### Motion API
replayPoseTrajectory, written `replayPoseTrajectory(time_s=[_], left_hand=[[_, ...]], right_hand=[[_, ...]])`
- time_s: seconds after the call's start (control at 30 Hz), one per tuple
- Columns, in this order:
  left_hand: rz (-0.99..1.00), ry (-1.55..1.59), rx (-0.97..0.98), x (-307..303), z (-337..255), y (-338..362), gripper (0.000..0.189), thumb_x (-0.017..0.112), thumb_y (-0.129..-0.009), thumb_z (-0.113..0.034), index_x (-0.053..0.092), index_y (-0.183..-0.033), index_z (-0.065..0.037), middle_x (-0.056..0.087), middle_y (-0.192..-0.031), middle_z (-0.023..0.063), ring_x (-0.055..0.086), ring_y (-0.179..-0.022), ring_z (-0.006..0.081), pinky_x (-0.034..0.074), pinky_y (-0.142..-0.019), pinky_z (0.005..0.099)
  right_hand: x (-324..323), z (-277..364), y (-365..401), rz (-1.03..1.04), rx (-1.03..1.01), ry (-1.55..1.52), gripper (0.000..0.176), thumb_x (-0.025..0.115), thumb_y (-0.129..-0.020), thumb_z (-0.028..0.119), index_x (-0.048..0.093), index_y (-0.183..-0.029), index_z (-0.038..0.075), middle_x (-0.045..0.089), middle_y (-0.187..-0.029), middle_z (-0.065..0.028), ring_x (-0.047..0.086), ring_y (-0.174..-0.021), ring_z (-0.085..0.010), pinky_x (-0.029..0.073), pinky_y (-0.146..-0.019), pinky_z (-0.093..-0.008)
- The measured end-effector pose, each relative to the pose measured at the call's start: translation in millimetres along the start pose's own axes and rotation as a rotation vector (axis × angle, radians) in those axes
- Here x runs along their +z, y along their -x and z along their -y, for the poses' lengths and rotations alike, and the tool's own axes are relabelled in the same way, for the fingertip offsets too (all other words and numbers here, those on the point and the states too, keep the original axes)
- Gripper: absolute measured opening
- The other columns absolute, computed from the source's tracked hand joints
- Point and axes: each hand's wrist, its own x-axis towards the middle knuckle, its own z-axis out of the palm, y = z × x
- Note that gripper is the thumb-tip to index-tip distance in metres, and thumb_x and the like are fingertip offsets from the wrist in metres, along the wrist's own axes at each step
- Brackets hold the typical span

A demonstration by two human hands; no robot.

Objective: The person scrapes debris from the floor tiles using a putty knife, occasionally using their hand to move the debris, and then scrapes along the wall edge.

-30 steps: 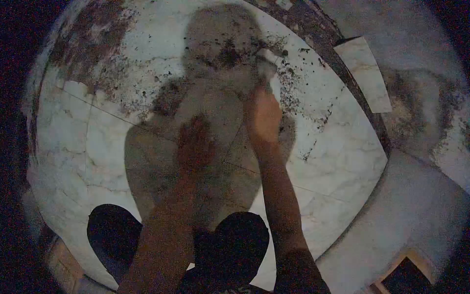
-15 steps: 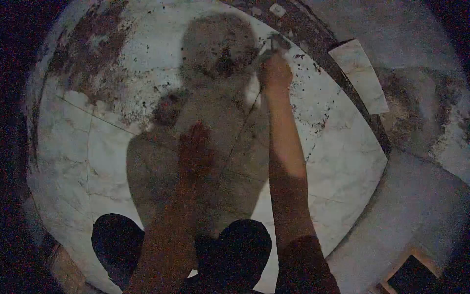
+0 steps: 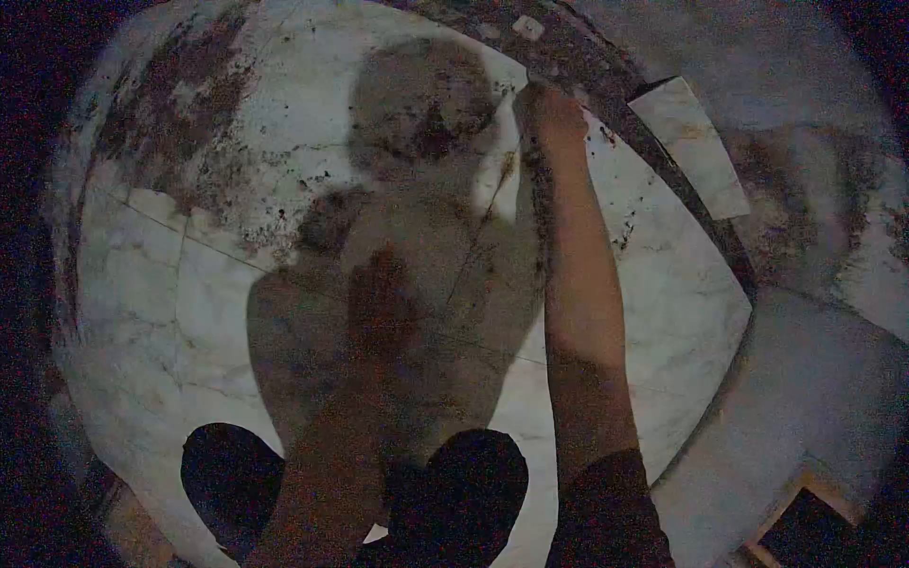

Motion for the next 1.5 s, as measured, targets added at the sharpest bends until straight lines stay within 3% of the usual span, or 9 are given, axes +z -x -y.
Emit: replayPoseTrajectory(time_s=[0.1,0.23,0.37,0.57,0.63,0.8,0.87,1.0,1.5], left_hand=[[0.033,0.018,-0.017,2.3,-3.7,-4.1,0.059,0.051,-0.096,-0.034,0.038,-0.146,-0.006,0.032,-0.156,0.0128,0.027,-0.147,0.0294,0.021,-0.120,0.0552],[-0.001,-0.034,0.003,-1.1,-4.5,3.2,0.059,0.049,-0.096,-0.037,0.039,-0.146,-0.007,0.031,-0.157,0.0117,0.024,-0.148,0.0284,0.021,-0.120,0.0541],[0.030,-0.036,-0.030,-11.0,-6.7,-2.1,0.058,0.048,-0.097,-0.037,0.040,-0.146,-0.008,0.029,-0.159,0.0087,0.025,-0.149,0.0255,0.020,-0.121,0.0517],[0.037,-0.037,-0.025,-0.8,0.9,-0.8,0.060,0.047,-0.096,-0.037,0.038,-0.148,-0.008,0.025,-0.160,0.0100,0.021,-0.150,0.0251,0.018,-0.122,0.0498],[0.050,-0.058,-0.029,-0.6,1.7,1.7,0.060,0.046,-0.097,-0.038,0.038,-0.148,-0.007,0.024,-0.161,0.0106,0.020,-0.150,0.0254,0.018,-0.122,0.0499],[0.119,0.001,-0.057,-7.2,-12.2,-7.9,0.061,0.046,-0.097,-0.040,0.038,-0.148,-0.007,0.024,-0.161,0.0116,0.020,-0.150,0.0266,0.016,-0.122,0.0500],[0.039,-0.078,-0.021,-9.4,-15.9,-0.8,0.062,0.047,-0.097,-0.040,0.036,-0.149,-0.007,0.024,-0.161,0.0113,0.020,-0.150,0.0271,0.015,-0.123,0.0498],[0.062,-0.088,-0.028,-5.8,-10.9,4.1,0.063,0.048,-0.097,-0.040,0.035,-0.149,-0.008,0.025,-0.160,0.0107,0.020,-0.150,0.0276,0.014,-0.123,0.0501],[-0.082,0.019,0.021,0.5,-5.2,1.5,0.062,0.054,-0.093,-0.035,0.037,-0.146,-0.006,0.025,-0.160,0.0110,0.025,-0.147,0.0314,0.019,-0.121,0.0534]], right_hand=[[-4.7,15.2,58.7,-0.174,0.032,-0.032,0.030,0.063,-0.091,0.024,0.069,-0.110,0.001,0.070,-0.097,-0.0207,0.068,-0.098,-0.0392,0.054,-0.083,-0.0470],[-16.2,10.2,24.2,0.040,0.295,-0.097,0.030,0.065,-0.088,0.026,0.070,-0.105,0.002,0.070,-0.102,-0.0226,0.068,-0.097,-0.0391,0.055,-0.081,-0.0495],[8.2,-4.3,-3.7,-0.171,0.059,-0.019,0.031,0.062,-0.088,0.026,0.070,-0.104,0.000,0.070,-0.096,-0.0227,0.068,-0.095,-0.0397,0.054,-0.077,-0.0501],[-6.7,38.2,272.2,-0.115,0.150,-0.061,0.038,0.052,-0.101,0.029,0.056,-0.138,0.019,0.062,-0.064,-0.0172,0.064,-0.057,-0.0345,0.049,-0.052,-0.0460],[-12.6,62.4,322.5,0.281,0.283,0.045,0.041,0.053,-0.101,0.027,0.054,-0.140,0.017,0.060,-0.062,-0.0148,0.059,-0.050,-0.0297,0.048,-0.048,-0.0416],[36.3,12.4,233.0,-0.146,0.064,0.044,0.038,0.051,-0.101,0.027,0.057,-0.136,0.013,0.064,-0.070,-0.0190,0.065,-0.062,-0.0342,0.050,-0.054,-0.0458],[32.3,4.1,139.0,-0.134,0.314,-0.132,0.037,0.047,-0.099,0.031,0.067,-0.114,0.003,0.069,-0.089,-0.0235,0.066,-0.085,-0.0439,0.051,-0.074,-0.0533],[14.3,-8.9,46.1,-0.174,0.376,-0.194,0.030,0.050,-0.095,0.024,0.072,-0.103,0.005,0.070,-0.099,-0.0248,0.067,-0.095,-0.0428,0.053,-0.081,-0.0533],[4.2,-35.0,49.0,-0.053,0.316,-0.115,0.039,0.055,-0.094,0.033,0.067,-0.110,0.000,0.067,-0.111,-0.0263,0.064,-0.104,-0.0434,0.051,-0.087,-0.0528]])
